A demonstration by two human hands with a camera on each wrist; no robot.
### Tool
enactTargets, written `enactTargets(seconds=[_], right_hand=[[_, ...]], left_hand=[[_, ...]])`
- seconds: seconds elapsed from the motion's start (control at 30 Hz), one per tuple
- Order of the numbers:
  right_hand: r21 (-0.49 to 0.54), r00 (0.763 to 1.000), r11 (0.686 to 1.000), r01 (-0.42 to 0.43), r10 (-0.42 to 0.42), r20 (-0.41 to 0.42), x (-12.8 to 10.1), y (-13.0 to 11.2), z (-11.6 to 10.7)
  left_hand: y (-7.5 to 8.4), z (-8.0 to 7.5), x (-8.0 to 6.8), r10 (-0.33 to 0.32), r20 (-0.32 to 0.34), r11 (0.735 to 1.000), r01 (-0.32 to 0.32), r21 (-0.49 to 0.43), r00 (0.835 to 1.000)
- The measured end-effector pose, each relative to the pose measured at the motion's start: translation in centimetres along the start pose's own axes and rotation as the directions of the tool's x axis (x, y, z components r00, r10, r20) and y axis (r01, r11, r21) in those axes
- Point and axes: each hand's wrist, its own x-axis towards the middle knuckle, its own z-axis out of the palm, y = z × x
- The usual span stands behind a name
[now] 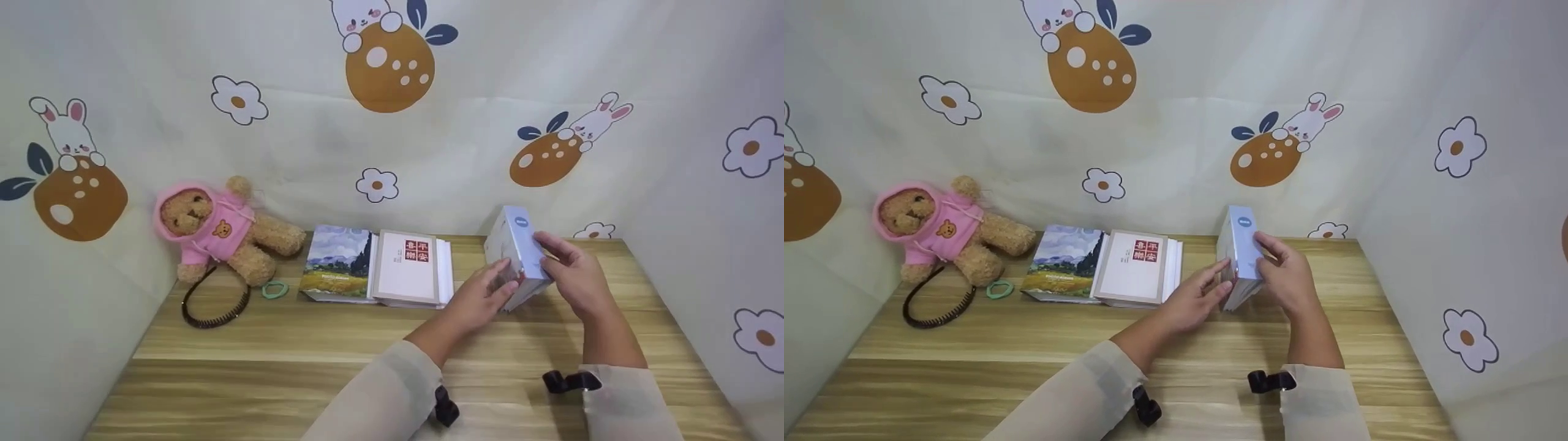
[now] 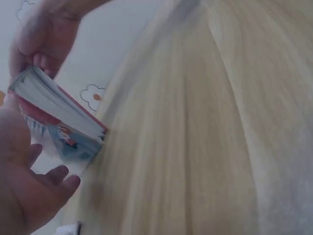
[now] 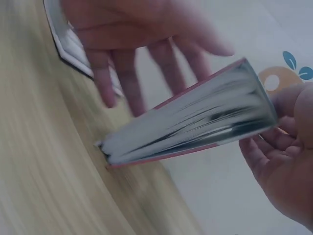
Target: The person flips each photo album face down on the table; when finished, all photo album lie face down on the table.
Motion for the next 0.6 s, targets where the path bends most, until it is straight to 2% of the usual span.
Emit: enactTargets(seconds=[0.1, 0.23, 0.43, 0.6], right_hand=[[-0.062, 1.000, 0.998, -0.020, 0.021, 0.011, 0.1, 0.4, -0.5], [-0.161, 0.994, 0.982, -0.099, 0.105, 0.032, 0.5, 1.4, -0.8], [-0.275, 0.972, 0.940, -0.202, 0.227, 0.063, 1.0, 3.0, -1.0], [-0.301, 0.947, 0.912, -0.277, 0.313, 0.077, 1.2, 4.0, -0.7]], left_hand=[[-0.5, 0.2, 0.2, -0.023, 0.021, 0.993, 0.021, 0.115, 0.999], [-0.7, 0.3, 0.5, -0.063, 0.019, 0.975, 0.057, 0.216, 0.998], [-0.9, 0.4, 0.5, -0.068, 0.040, 0.924, 0.048, 0.379, 0.997], [-0.7, 0.6, 0.5, -0.085, 0.063, 0.892, 0.048, 0.450, 0.994]])
